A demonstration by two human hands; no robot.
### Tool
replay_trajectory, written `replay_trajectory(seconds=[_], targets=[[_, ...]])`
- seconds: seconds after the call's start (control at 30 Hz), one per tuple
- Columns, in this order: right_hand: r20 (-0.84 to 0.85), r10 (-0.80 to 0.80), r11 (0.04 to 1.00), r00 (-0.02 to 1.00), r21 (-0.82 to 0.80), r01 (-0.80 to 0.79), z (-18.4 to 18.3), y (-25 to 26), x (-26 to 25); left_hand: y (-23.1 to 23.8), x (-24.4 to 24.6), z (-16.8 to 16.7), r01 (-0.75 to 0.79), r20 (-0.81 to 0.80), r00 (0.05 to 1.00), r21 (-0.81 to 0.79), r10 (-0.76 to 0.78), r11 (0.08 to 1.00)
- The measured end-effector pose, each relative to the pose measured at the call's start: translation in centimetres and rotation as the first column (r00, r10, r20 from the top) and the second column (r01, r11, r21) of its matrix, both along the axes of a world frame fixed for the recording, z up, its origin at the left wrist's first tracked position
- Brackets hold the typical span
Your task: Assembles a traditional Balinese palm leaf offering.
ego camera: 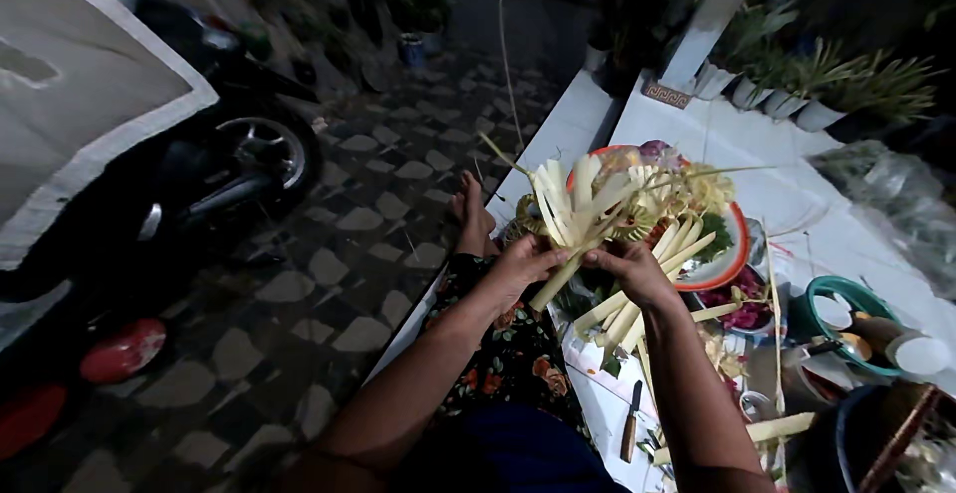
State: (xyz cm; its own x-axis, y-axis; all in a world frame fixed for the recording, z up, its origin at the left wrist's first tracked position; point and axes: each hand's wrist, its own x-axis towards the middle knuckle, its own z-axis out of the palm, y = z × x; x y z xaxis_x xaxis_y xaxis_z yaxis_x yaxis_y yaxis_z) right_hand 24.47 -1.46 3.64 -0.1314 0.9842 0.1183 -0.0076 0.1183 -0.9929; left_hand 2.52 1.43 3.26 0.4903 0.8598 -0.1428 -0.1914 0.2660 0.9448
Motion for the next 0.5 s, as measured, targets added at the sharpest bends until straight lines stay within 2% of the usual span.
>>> replay_trajectory(seconds=[0.13,0.23,0.5], targets=[[-0.058,-0.131,0.991,0.990,0.006,0.131,-1.2,0.2,-1.0,0.0,0.6,-0.5,-0.104,0.010,0.995,-0.005,0.104,0.995],[-0.087,-0.174,0.985,0.981,-0.017,0.173,-1.8,0.0,-1.9,-0.1,1.2,-0.6,-0.160,-0.010,0.987,0.010,0.160,0.987],[-0.038,-0.256,0.967,0.966,-0.015,0.255,-3.2,-0.2,-3.1,0.0,1.5,-1.4,-0.164,-0.063,0.984,0.061,0.168,0.985]])
